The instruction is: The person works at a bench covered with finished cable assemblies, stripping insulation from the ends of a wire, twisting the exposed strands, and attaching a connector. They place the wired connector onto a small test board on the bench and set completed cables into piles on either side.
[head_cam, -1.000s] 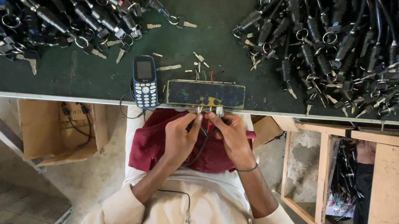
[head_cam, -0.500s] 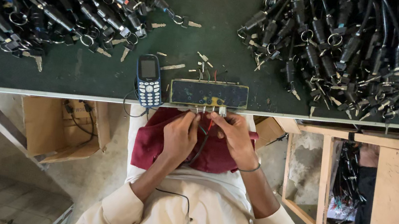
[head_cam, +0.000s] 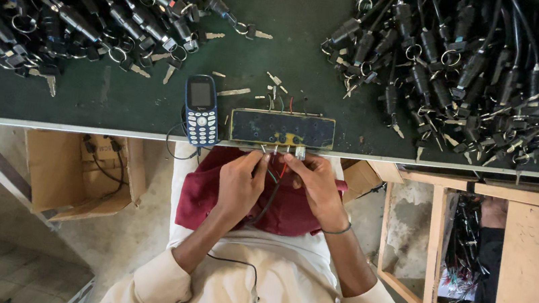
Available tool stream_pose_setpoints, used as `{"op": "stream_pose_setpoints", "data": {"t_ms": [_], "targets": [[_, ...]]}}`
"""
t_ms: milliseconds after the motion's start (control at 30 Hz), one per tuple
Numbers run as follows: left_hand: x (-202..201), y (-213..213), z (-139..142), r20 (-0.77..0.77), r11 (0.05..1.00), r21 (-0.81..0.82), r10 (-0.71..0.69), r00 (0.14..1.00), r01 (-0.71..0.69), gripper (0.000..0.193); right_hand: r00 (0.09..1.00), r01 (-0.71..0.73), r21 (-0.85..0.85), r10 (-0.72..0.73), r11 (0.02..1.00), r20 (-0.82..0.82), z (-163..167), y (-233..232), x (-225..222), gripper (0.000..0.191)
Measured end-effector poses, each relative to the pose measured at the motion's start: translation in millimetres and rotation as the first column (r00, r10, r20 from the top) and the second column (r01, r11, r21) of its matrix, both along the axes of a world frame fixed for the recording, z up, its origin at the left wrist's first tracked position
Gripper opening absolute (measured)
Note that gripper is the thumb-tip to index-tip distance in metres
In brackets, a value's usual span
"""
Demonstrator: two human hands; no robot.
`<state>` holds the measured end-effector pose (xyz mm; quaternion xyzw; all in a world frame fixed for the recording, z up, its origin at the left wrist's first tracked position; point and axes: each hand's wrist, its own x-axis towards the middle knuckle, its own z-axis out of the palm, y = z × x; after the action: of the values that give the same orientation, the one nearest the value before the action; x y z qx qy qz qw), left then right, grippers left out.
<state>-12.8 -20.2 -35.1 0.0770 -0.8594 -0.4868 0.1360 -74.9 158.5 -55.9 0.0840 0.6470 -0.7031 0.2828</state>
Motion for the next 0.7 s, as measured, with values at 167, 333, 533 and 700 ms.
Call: {"op": "stream_pose_setpoints", "data": {"t_ms": [167,333,533,700], "targets": [[1,-2,2,-0.008,1.0,0.001,-0.025,1.0,0.025,0.014,1.0,-0.006,0.004,0.006,1.0,0.007,-7,-3,5,0.022],[-1,-3,-3,0.041,0.994,0.105,0.014,0.999,-0.019,0.017,0.959,-0.272,0.123,0.28,0.954,-0.05,3,18,-3,0.026],[-7,3,0,0.269,0.823,0.541,0.025,0.963,-0.173,0.027,0.376,-0.439,0.729,0.844,0.526,-0.383,26,61,-11,0.038],[-15,12,2,0.371,0.739,0.604,0.073,0.926,-0.3,0.029,0.073,-0.404,0.834,0.922,0.376,-0.38,-37,-20,27,0.015]]}}
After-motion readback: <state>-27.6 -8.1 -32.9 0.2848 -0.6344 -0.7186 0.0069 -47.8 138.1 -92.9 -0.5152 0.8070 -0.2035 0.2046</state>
